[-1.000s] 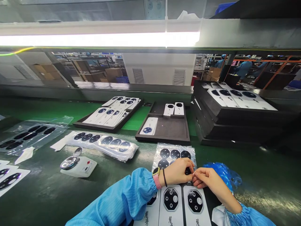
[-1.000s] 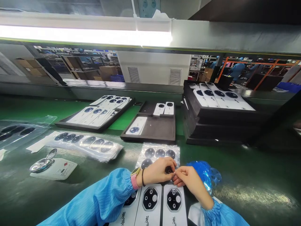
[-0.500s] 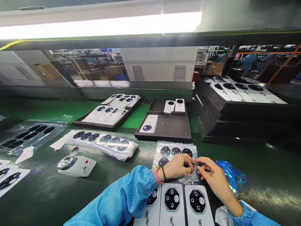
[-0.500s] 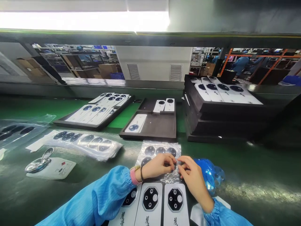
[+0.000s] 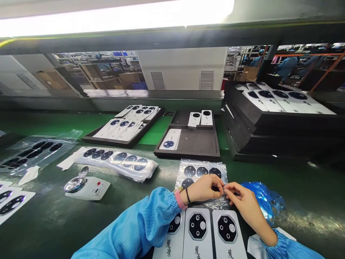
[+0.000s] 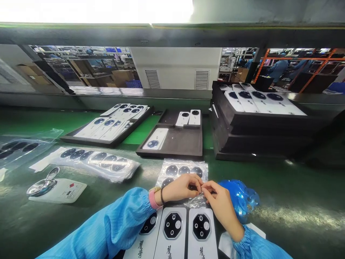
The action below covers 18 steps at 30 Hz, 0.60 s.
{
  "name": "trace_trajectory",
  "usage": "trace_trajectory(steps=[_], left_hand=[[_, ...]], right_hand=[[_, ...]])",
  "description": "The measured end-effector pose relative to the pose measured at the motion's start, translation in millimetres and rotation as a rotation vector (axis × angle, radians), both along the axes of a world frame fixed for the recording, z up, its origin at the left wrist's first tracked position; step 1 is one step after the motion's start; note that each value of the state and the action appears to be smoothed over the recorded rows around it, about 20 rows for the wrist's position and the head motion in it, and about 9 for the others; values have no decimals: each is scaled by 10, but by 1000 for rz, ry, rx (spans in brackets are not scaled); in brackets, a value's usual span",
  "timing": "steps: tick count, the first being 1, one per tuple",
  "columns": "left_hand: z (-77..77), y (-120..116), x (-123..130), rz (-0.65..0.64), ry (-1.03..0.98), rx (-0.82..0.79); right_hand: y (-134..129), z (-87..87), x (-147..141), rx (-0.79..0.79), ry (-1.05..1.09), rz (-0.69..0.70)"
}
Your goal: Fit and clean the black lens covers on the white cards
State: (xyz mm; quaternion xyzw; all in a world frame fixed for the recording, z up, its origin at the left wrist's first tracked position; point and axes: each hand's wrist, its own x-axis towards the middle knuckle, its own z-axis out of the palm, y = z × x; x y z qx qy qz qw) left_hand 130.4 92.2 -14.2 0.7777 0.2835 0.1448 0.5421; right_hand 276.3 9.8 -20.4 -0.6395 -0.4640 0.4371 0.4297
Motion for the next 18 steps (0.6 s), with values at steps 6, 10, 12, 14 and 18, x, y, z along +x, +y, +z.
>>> trace_trajectory(steps=[6,10,12,14,18], left_hand=[[9,5,31,32,16,-30],[0,38,44,22,23,-45],[-3,56,39,10,18,-51],[-2,68,31,-3,11,-54],[8,74,20,-21,-1,-59]], right_hand=[[2,10,-6,-5,25,-11],[0,12,-9,-4,36,-18],[-1,9,-3,-5,41,-15],[-3,2,5,-7,44,-12],[-8,-9,9,-12,41,-5]])
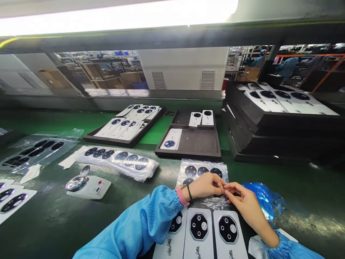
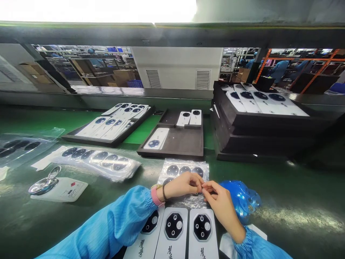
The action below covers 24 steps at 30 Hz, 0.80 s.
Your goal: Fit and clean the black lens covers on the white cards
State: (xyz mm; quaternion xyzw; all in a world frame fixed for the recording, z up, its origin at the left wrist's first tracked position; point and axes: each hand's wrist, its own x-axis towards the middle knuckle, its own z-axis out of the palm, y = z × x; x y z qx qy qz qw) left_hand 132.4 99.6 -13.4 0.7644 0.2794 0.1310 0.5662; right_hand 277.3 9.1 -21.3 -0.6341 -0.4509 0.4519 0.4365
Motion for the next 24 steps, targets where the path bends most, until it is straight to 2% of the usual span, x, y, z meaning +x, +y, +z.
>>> trace_trajectory(steps=[17,24], left_hand=[[-2,-18,-1,35,-3,-13],[35,-57,17,37,4,-16]], right_hand=[[-7,75,6,62,-60,69],[-6,29,58,105,-67,85]])
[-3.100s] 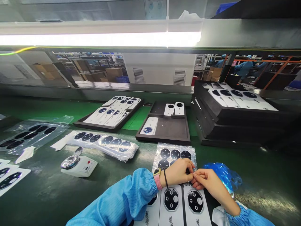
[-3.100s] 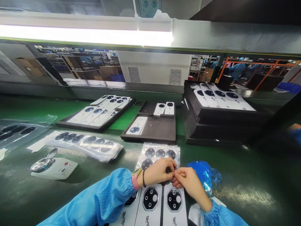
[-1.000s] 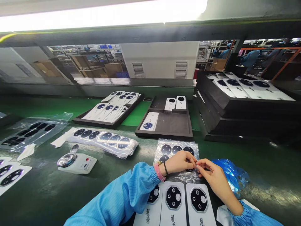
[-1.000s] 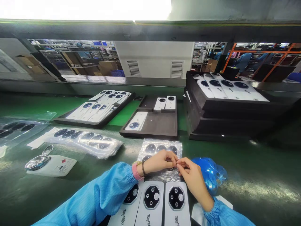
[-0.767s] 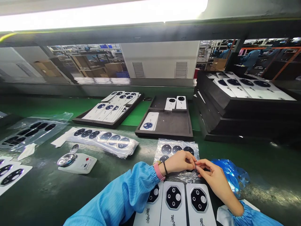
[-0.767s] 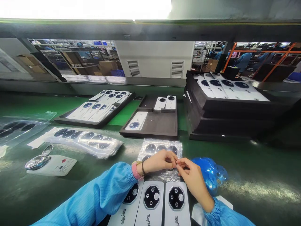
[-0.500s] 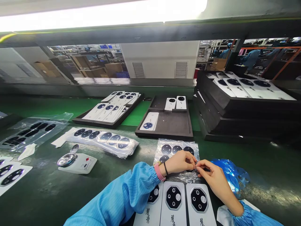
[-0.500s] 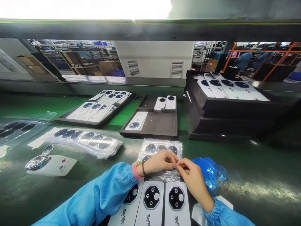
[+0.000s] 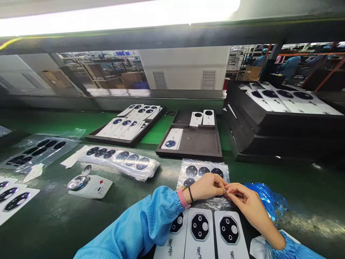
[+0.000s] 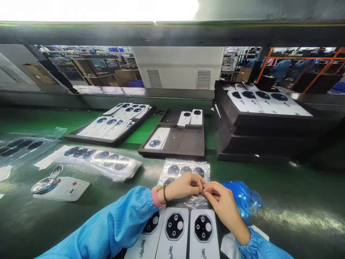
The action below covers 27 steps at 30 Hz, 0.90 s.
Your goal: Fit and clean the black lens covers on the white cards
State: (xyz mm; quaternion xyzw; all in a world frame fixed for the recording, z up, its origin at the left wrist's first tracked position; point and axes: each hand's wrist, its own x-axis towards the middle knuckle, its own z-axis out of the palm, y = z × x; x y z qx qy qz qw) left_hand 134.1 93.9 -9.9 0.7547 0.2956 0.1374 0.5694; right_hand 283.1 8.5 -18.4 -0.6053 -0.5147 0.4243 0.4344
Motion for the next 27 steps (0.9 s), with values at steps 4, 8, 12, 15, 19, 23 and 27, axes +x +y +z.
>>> trace_trajectory(steps=[4,8,12,15,19,23,27], left_hand=[[12,-8,8,5,1,3],[0,-12,7,14,4,12],[-14,-19,14,16,9,25],[-15,-20,17,10,11,33],[1,-14,8,0,9,41],[18,-15,-3,-10,4,50],[12,-15,-5,-7,6,62]], right_hand=[[-6,-27,-6,57,-17,-5],[-17,-27,-38,127,-78,-8],[-29,-13,-55,140,-103,8],[-29,-6,-43,146,-108,16],[-23,-16,-14,152,-112,21],[-28,-29,-15,160,-126,13],[-39,-21,-35,195,-161,10]])
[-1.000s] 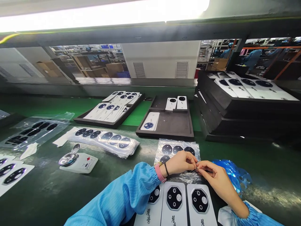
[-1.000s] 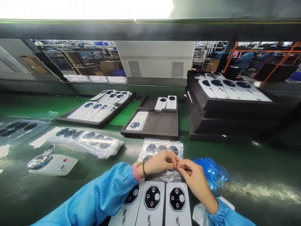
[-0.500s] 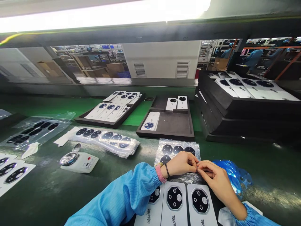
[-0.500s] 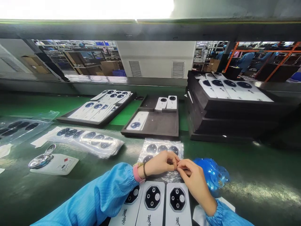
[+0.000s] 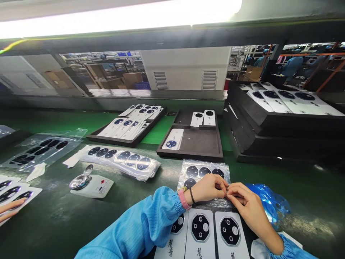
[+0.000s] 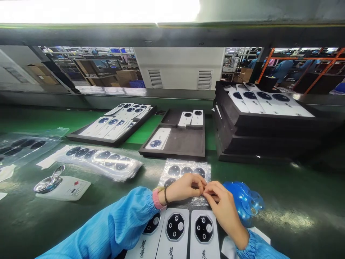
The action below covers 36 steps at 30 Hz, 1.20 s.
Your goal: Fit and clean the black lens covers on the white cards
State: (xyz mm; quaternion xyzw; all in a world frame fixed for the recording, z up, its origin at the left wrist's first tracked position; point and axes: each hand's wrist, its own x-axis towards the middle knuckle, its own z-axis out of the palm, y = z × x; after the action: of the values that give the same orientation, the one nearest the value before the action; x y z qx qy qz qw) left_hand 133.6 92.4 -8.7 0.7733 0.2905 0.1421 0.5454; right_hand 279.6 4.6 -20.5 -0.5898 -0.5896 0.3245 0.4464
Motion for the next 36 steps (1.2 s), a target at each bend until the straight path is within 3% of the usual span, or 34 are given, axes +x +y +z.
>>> trace_trajectory(steps=[11,19,28,36], left_hand=[[-51,4,-1,-9,45,60],[16,-48,-7,-50,72,206],[-22,-162,27,-24,126,361],[-40,-201,14,-67,168,432]], right_hand=[[16,15,25,-49,6,81],[31,-13,52,-79,83,-4],[85,84,79,-340,393,-101],[65,106,76,-574,425,-92]])
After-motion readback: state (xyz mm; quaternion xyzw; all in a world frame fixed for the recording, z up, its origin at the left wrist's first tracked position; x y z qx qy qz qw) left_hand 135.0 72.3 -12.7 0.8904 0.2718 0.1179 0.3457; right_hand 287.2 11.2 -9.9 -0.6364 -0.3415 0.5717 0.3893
